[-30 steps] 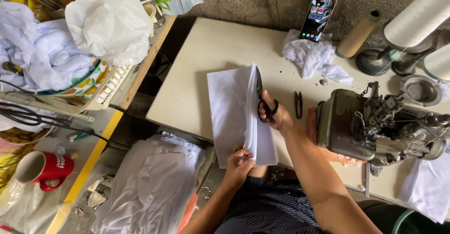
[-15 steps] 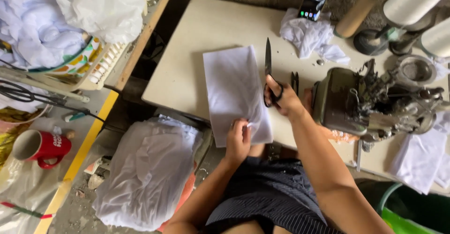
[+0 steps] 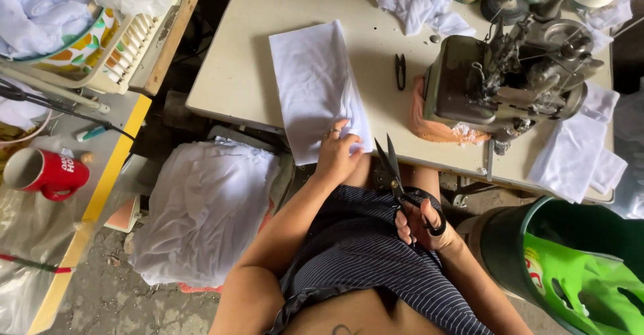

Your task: Cutting and folding small pieces of white fabric at a sewing workstation.

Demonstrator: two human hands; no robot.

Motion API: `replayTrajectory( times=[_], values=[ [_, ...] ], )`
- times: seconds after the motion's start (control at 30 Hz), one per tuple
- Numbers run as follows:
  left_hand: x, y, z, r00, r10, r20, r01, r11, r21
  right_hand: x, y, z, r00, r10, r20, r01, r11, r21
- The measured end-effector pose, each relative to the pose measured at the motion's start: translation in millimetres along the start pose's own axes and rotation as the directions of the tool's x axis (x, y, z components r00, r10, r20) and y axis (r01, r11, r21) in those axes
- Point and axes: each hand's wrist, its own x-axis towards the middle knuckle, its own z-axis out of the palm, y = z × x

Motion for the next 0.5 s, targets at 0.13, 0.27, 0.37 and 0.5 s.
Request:
replayTrajectory(
  times=[0.13,0.27,0.37,0.5],
  values=[
    [-4.6,-14.3,17.2,1.0,-0.02,-0.013,0.02,1.0,-0.003,-4.5,11.9,0.0,0.998,0.048,-0.034,-0.049,0.999,-0.01],
    [-7.5,-29.1,32.9,0.999,-0.031,-0.033,0.032,0.999,0.003,0.4,6.2,11.6,0.994,0.084,-0.065,-0.087,0.995,-0.053],
    [-8.8,-27.0,32.2,0.998,-0.029,-0.055,0.027,0.999,-0.031,6.2,4.9,17.1,0.993,0.089,-0.075,-0.094,0.993,-0.066],
    [-11.8,-11.2,14.2,0.995,-0.036,-0.088,0.022,0.988,-0.154,23.8,1.0,27.1,0.986,0.083,-0.142,-0.099,0.989,-0.112]
  ],
)
